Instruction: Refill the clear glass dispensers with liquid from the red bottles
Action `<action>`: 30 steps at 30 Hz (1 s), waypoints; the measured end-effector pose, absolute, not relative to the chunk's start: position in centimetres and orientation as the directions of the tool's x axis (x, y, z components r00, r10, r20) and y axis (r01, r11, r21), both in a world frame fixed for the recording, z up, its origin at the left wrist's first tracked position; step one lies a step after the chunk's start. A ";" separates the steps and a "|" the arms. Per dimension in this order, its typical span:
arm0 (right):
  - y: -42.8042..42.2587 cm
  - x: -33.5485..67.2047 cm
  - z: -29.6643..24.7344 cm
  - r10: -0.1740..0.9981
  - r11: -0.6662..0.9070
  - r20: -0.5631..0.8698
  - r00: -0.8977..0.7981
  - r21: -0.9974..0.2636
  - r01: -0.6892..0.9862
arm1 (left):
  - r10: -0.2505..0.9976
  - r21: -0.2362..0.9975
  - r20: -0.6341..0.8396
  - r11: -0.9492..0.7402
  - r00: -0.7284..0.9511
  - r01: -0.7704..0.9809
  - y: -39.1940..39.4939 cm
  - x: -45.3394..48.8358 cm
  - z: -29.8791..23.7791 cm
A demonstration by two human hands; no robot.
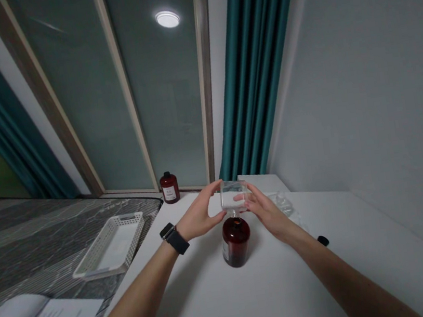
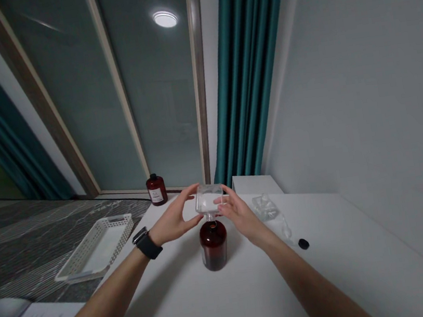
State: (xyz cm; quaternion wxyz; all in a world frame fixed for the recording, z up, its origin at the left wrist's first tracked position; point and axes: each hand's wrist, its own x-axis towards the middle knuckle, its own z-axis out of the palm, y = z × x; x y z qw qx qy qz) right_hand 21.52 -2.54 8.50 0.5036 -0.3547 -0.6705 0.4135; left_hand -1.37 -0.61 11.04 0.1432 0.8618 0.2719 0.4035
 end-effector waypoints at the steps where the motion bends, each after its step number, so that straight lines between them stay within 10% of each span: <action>1: -2.6 21.5 8.4 0.887 0.416 0.396 -0.236 -0.908 0.042 | 0.572 0.467 0.618 -0.819 0.539 0.334 -0.7 -1.4 11.2; 13: -4.0 21.7 9.3 0.847 0.486 0.443 -0.293 -0.870 0.089 | 0.589 0.638 0.581 -0.758 0.561 0.136 -1.5 -1.3 11.3; 30: -5.0 21.6 9.1 0.780 0.597 0.542 -0.312 -0.795 0.111 | 0.522 0.498 0.621 -0.839 0.585 0.220 -2.4 -1.5 12.0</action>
